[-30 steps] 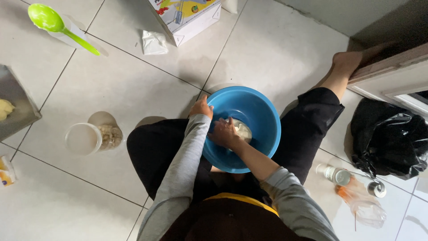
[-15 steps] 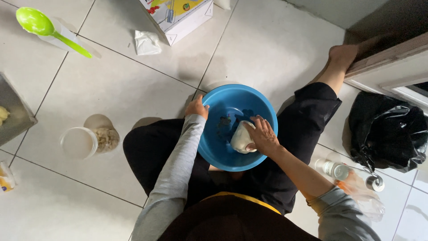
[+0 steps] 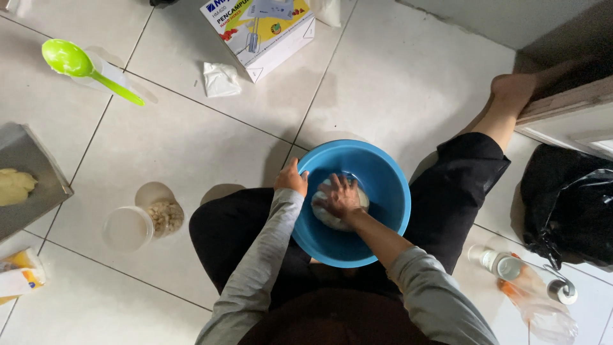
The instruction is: Kneading a ball of dough in a blue plastic bowl on the floor.
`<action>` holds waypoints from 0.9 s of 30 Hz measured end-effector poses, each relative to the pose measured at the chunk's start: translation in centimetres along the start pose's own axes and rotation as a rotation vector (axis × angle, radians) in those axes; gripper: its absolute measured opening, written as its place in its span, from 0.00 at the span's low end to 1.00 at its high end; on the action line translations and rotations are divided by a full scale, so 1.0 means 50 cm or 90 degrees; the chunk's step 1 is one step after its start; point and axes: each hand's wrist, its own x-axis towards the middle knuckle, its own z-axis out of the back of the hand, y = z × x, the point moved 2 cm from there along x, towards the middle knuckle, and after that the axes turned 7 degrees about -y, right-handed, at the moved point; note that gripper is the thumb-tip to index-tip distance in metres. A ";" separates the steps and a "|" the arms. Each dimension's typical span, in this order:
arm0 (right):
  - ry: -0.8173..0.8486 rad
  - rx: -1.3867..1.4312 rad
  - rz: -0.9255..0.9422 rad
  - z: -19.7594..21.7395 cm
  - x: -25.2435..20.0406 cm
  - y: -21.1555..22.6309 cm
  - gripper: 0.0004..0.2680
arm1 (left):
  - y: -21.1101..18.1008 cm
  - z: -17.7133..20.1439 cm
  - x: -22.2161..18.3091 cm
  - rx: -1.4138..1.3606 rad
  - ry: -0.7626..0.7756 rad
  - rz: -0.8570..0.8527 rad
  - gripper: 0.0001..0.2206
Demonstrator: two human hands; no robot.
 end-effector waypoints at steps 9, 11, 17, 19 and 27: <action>-0.231 -0.108 -0.029 -0.049 0.101 0.004 0.18 | 0.037 -0.044 0.011 -0.043 -0.060 0.005 0.25; -0.799 -0.122 0.065 -0.131 0.145 -0.018 0.24 | 0.049 -0.074 0.028 -0.065 -0.077 0.025 0.24; -0.290 0.111 0.015 -0.051 -0.084 0.003 0.15 | 0.047 -0.078 0.006 -0.091 -0.107 0.041 0.23; -0.305 0.094 0.040 -0.086 -0.136 -0.011 0.19 | 0.042 -0.048 -0.008 -0.101 -0.083 0.042 0.24; -0.487 -0.002 0.101 -0.104 -0.301 -0.056 0.11 | 0.039 -0.054 0.013 -0.079 -0.040 0.040 0.23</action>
